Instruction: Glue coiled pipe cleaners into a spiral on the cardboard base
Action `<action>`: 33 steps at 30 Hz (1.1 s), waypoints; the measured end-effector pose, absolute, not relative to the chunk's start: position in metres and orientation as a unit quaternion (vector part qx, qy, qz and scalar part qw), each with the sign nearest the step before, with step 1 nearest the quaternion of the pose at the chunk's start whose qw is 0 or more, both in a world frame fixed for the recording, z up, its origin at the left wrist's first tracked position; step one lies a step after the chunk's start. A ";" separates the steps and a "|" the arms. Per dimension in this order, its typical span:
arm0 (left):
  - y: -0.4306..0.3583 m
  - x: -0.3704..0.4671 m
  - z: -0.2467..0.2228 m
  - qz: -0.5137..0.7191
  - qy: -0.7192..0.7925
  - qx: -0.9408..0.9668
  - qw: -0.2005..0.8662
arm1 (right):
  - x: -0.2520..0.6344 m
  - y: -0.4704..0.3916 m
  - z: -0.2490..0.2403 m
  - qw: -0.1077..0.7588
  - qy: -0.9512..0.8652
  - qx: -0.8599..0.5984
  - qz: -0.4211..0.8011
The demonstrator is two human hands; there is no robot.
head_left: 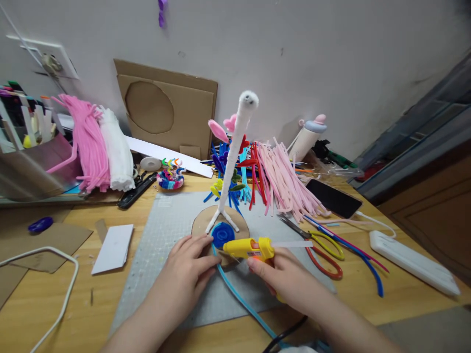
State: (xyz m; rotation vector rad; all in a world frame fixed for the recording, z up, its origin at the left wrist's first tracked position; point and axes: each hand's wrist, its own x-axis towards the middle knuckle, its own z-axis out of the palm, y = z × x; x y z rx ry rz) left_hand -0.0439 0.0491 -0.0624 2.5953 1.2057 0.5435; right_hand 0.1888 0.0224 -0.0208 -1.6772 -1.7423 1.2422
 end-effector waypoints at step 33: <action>0.044 -0.042 -0.064 0.181 0.419 0.885 0.089 | 0.184 0.020 -0.018 0.139 -0.657 -0.633 0.385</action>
